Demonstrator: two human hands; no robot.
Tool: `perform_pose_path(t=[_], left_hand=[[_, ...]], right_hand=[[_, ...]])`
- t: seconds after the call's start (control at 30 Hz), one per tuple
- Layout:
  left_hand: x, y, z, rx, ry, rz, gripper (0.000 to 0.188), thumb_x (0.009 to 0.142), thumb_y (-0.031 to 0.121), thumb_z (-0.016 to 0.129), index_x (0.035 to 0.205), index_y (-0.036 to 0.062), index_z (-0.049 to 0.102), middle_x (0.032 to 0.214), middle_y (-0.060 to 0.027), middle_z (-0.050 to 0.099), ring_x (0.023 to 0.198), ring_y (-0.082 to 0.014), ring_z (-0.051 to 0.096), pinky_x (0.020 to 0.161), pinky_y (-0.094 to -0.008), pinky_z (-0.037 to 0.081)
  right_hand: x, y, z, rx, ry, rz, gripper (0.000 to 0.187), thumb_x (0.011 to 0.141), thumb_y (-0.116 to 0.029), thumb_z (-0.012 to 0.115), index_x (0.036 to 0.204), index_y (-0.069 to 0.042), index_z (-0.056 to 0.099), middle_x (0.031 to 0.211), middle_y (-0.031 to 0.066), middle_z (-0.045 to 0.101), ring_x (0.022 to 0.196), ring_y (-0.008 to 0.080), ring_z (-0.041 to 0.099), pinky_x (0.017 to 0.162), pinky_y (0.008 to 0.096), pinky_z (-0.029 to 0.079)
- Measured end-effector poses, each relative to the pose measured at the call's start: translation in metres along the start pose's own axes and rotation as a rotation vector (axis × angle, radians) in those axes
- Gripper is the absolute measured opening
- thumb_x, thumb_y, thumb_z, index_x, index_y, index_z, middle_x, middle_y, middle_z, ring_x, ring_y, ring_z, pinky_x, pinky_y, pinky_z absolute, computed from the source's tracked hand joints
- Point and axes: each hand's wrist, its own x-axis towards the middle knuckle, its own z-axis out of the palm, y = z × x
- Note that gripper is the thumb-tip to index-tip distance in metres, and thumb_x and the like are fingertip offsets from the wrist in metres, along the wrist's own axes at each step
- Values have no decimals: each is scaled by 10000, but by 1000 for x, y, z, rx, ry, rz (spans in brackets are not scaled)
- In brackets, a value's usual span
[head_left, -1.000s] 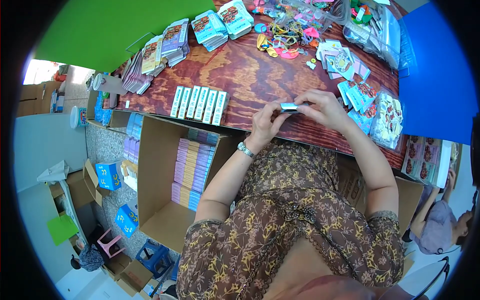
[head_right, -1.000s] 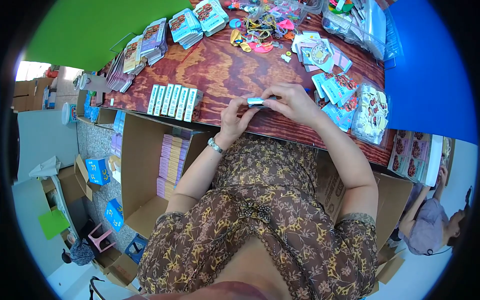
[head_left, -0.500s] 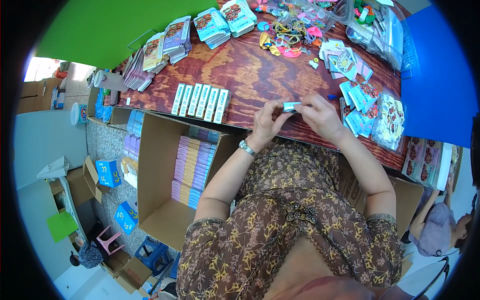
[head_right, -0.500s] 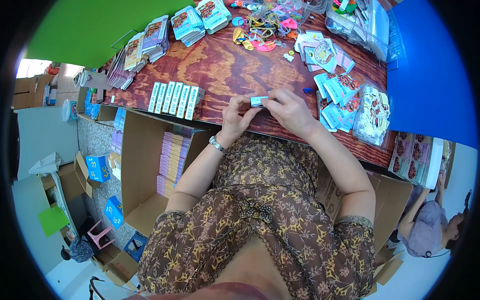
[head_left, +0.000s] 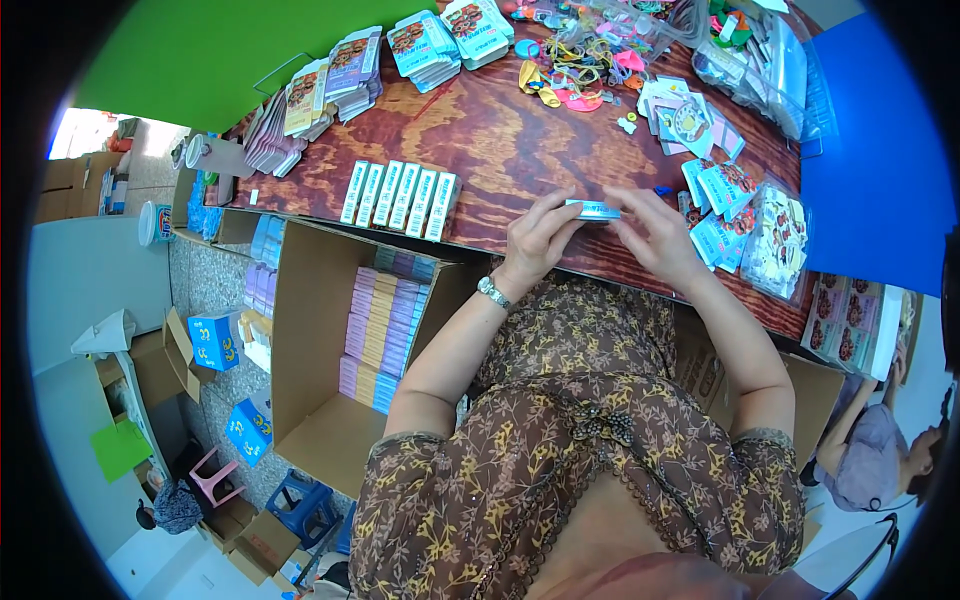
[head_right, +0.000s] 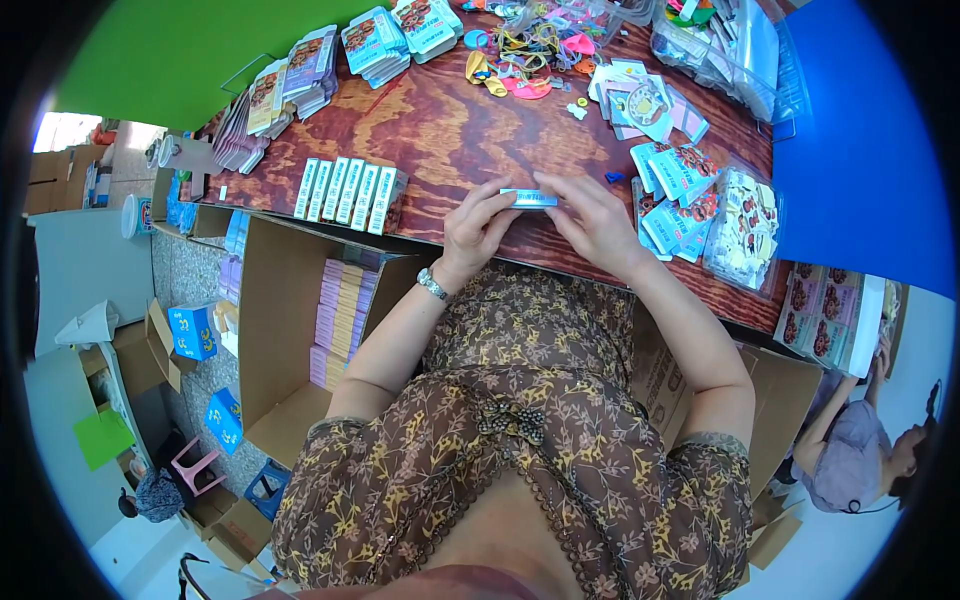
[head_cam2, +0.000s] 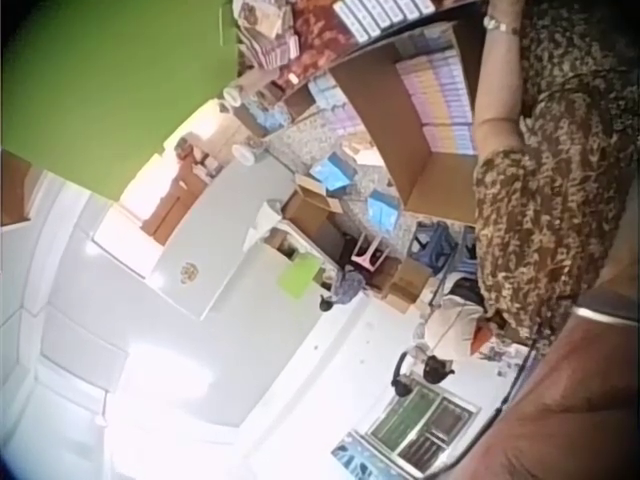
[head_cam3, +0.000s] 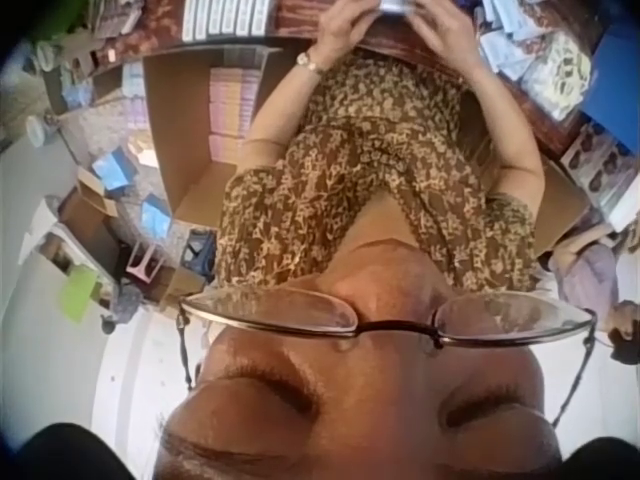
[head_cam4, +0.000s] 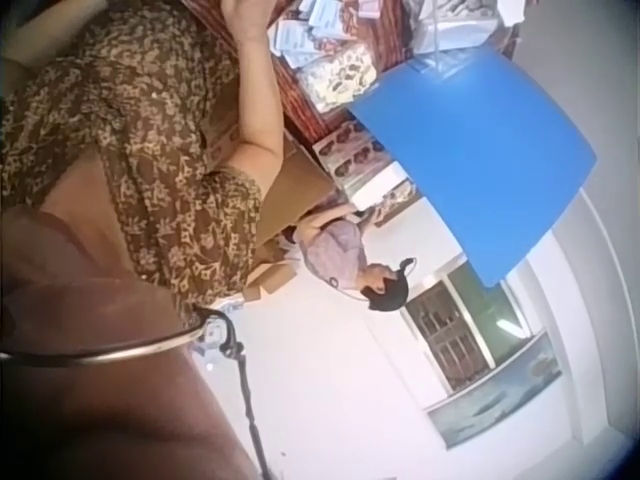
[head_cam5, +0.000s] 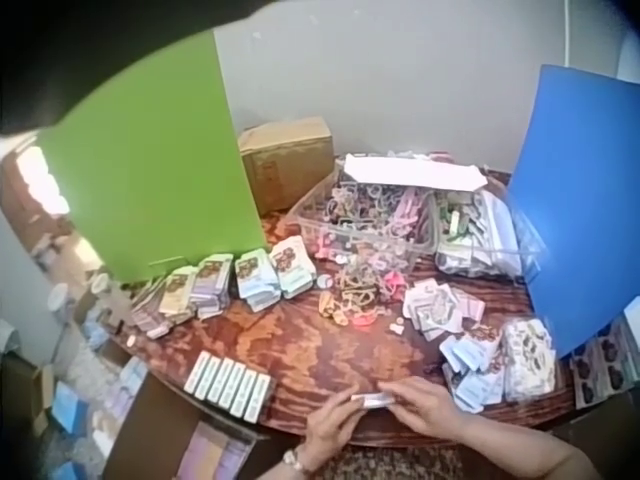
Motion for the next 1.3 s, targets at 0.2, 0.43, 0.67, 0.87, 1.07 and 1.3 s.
perform_pose_path(t=[0.2, 0.43, 0.67, 0.87, 1.07, 1.3], left_hand=[[6, -3, 0, 17, 1, 85, 342, 780, 9, 817, 1098, 57, 701, 1194, -173, 695, 956, -295, 724, 730, -339, 607], [0, -4, -6, 138, -42, 163, 339, 803, 6, 797, 1121, 53, 689, 1188, -175, 684, 985, -321, 714, 776, -357, 602], [8, 5, 8, -77, -54, -52, 394, 838, 3, 719, 1212, 62, 611, 1128, -173, 623, 983, -368, 649, 807, -426, 551], [19, 17, -16, 34, -115, -29, 442, 832, -7, 675, 1256, 47, 561, 1110, -175, 604, 985, -376, 636, 778, -441, 550], [34, 29, -79, 526, -279, -130, 498, 816, 13, 645, 1301, -12, 533, 1054, -195, 585, 933, -381, 614, 787, -445, 536], [41, 21, -108, 695, -343, -221, 597, 797, 71, 663, 1374, 10, 521, 1110, -201, 584, 971, -371, 599, 820, -440, 531]], right_hand=[[-9, 29, 17, -240, 81, -287, 437, 862, -25, 702, 1293, -84, 667, 1293, 146, 648, 1090, 305, 674, 922, 381, 563], [-13, 39, 24, -440, 109, -435, 384, 880, -45, 643, 1256, -103, 694, 1271, 153, 657, 1072, 297, 684, 894, 373, 578], [0, 39, 23, -215, 142, -281, 361, 879, 49, 691, 1228, -42, 686, 1194, 158, 675, 1044, 320, 687, 875, 378, 568], [11, 32, 26, -65, 69, -133, 416, 916, 40, 646, 1321, -53, 630, 1290, 175, 623, 1172, 342, 634, 968, 392, 523], [27, 17, 43, -113, 23, -136, 469, 916, -14, 665, 1375, -73, 589, 1282, 177, 622, 1189, 349, 619, 997, 400, 501], [56, -16, 110, 103, -123, -231, 513, 886, -3, 659, 1384, -67, 556, 1176, 179, 633, 1034, 324, 661, 877, 394, 547]])
